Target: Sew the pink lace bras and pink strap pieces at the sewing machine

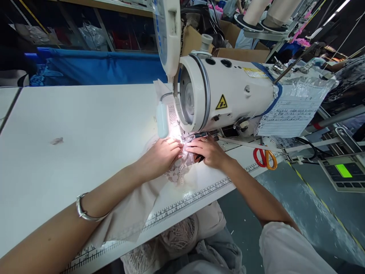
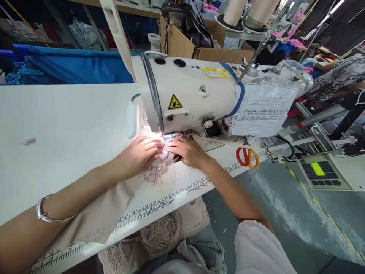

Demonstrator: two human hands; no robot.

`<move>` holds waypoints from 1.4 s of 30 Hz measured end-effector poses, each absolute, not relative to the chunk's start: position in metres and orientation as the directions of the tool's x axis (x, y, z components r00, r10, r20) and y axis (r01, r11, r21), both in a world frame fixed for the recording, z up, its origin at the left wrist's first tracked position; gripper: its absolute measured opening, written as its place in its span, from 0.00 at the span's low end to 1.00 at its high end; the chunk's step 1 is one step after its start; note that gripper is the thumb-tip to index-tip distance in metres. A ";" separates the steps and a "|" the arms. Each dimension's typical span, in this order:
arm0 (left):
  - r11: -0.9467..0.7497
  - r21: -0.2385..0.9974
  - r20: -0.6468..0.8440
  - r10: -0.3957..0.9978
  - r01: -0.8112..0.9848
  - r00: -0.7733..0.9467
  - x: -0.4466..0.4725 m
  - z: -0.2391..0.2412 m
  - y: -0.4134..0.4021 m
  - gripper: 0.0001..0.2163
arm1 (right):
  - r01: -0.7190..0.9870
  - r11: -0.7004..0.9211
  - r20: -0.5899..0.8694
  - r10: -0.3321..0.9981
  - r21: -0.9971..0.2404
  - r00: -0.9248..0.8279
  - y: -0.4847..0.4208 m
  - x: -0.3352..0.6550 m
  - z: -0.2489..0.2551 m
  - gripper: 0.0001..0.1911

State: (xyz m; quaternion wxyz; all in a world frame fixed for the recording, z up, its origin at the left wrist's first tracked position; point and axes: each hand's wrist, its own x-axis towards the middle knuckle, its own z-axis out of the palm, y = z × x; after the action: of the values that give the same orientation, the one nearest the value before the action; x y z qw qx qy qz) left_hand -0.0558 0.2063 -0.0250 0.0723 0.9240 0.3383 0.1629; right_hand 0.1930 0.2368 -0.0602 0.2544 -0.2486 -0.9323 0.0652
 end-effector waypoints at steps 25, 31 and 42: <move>-0.769 0.065 0.263 0.628 0.636 0.732 -0.054 -0.025 0.205 0.13 | 0.420 0.887 0.522 0.456 -0.194 -0.721 0.236 0.188 -0.061 0.17; -0.742 0.051 0.254 0.657 0.668 0.710 -0.055 -0.023 0.204 0.12 | 0.413 0.894 0.528 0.439 -0.176 -0.727 0.235 0.188 -0.060 0.19; -0.750 0.061 0.257 0.650 0.659 0.715 -0.055 -0.025 0.202 0.12 | 0.426 0.889 0.497 0.449 -0.167 -0.743 0.234 0.189 -0.059 0.19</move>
State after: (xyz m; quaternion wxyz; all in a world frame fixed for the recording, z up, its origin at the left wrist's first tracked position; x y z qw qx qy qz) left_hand -0.0545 0.2022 -0.0252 -0.0175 0.9259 0.3534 0.1319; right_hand 0.1893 0.2343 -0.0593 0.2714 -0.2342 -0.9333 0.0215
